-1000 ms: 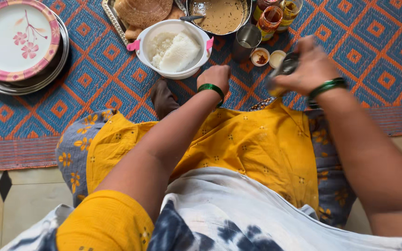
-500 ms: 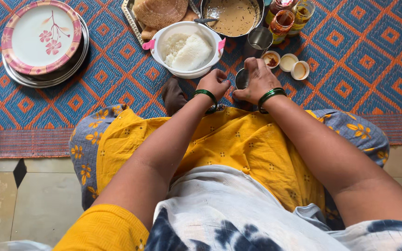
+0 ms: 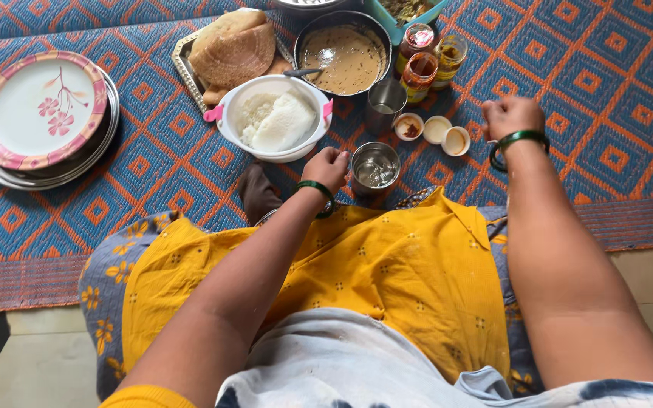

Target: The person organizes various food containers and condiments on a mat, opening and closing jars, stirring a bowl of food with a spoon, and arranging plates, bowls of rice and curry, and a tray of crepes.

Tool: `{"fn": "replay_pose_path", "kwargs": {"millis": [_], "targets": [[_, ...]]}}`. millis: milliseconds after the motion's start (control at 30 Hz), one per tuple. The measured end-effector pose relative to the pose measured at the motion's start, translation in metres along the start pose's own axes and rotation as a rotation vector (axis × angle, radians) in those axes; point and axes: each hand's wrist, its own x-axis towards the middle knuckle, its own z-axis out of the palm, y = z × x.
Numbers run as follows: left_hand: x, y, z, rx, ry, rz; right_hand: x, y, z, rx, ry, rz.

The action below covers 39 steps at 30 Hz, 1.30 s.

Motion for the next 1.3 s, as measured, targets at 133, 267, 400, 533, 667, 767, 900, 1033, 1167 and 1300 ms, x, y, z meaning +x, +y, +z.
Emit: {"fn": "replay_pose_path", "kwargs": {"millis": [133, 267, 400, 533, 667, 767, 900, 1033, 1167, 1300], "targets": [[0.006, -0.005, 0.008, -0.043, 0.088, -0.03, 0.031, 0.045, 0.042, -0.315, -0.079, 0.01], [0.003, 0.004, 0.008, 0.182, 0.242, 0.128, 0.053, 0.06, 0.079, -0.466, -0.182, 0.002], [-0.012, 0.028, 0.0, 0.14, 0.22, 0.076, 0.054, 0.059, 0.086, -0.414, -0.199, -0.005], [-0.031, 0.05, -0.004, 0.091, 0.323, 0.245, 0.026, 0.019, 0.059, -0.336, -0.173, 0.047], [-0.031, 0.076, 0.002, -0.071, 0.303, 0.327, -0.025, -0.04, 0.017, -0.141, -0.254, -0.313], [-0.023, 0.097, 0.006, -0.251, 0.078, 0.5, -0.071, -0.07, 0.006, 0.063, -0.353, -0.487], [-0.009, 0.11, 0.012, -0.441, -0.295, -0.09, -0.091, -0.081, 0.009, 0.223, -0.565, -0.594], [0.003, 0.098, 0.011, -0.645, -0.351, -0.164, -0.047, -0.047, 0.011, 0.248, -0.738, -0.504], [0.006, 0.088, -0.002, -0.636, -0.278, -0.167, 0.033, 0.012, 0.024, 0.184, -0.212, 0.053], [0.0, 0.085, -0.005, -0.716, -0.202, -0.154, 0.061, 0.052, 0.07, -0.093, -0.174, -0.02]]}}
